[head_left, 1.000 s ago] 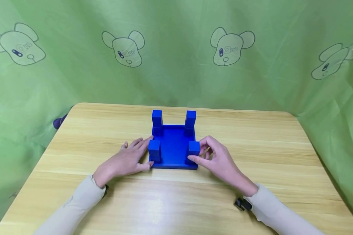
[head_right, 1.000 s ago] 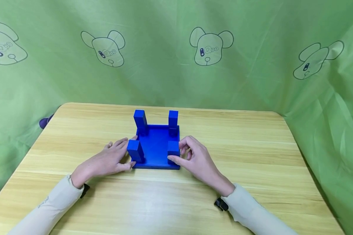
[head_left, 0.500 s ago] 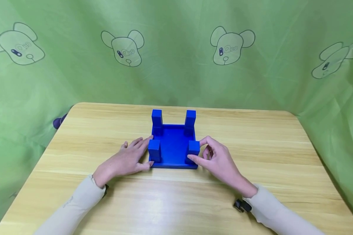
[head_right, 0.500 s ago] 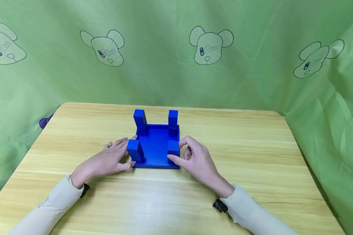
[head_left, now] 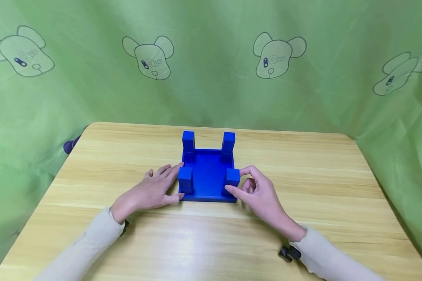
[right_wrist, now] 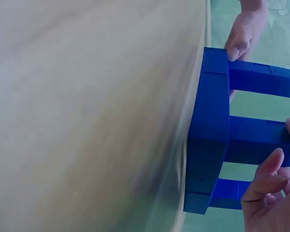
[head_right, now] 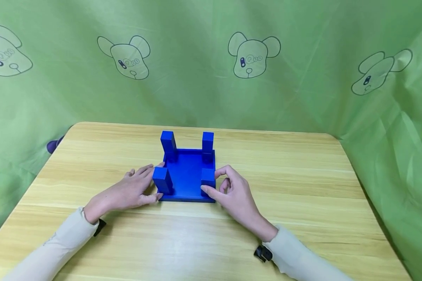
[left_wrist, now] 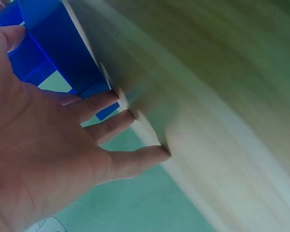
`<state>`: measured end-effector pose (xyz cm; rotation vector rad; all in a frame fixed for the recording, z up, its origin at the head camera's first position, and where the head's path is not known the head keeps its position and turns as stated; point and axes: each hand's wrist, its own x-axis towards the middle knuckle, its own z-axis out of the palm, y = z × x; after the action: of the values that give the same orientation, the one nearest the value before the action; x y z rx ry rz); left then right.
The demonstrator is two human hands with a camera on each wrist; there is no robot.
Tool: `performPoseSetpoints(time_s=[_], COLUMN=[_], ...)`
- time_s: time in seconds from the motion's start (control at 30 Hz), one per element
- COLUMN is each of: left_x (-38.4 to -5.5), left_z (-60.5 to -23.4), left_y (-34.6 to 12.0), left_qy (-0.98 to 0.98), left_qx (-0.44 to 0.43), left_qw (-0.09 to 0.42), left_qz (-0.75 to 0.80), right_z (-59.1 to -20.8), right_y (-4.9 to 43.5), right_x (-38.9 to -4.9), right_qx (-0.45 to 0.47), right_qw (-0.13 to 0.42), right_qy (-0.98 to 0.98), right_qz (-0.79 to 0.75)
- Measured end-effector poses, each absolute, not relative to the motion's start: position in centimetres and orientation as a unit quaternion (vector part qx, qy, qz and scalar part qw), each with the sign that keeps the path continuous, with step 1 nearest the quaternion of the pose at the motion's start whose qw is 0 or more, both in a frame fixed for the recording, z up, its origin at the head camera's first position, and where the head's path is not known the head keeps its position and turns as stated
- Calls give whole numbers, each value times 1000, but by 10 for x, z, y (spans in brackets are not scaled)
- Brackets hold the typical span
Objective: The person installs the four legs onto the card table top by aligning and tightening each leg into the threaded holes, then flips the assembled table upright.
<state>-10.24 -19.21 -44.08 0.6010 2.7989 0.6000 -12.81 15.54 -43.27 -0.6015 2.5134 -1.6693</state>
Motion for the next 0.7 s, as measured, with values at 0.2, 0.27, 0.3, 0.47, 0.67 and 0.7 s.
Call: performPoseSetpoints(time_s=[0.2, 0.27, 0.3, 0.47, 0.67, 0.7], left_x=[-99, -98, -98, -99, -108, -110], left_z=[-437, -435, -434, -431, -437, -437], left_y=[-196, -197, -198, -198, -196, -196], left_qy=[943, 936, 934, 926, 905, 898], left_qx=[214, 207, 201, 162, 152, 149], left_qw=[131, 137, 138, 107, 81, 87], left_qz=[219, 248, 262, 323, 389, 405], right_z=[-433, -434, -434, -436, -441, -442], right_y=[161, 165, 167, 175, 176, 176], right_x=[-128, -129, -129, -130, -132, -133], right_qx=[-211, -223, -231, -256, -236, -225], right_qw=[59, 65, 66, 73, 89, 94], right_qy=[811, 816, 817, 813, 805, 802], right_qz=[-542, -530, -525, -518, -538, -545])
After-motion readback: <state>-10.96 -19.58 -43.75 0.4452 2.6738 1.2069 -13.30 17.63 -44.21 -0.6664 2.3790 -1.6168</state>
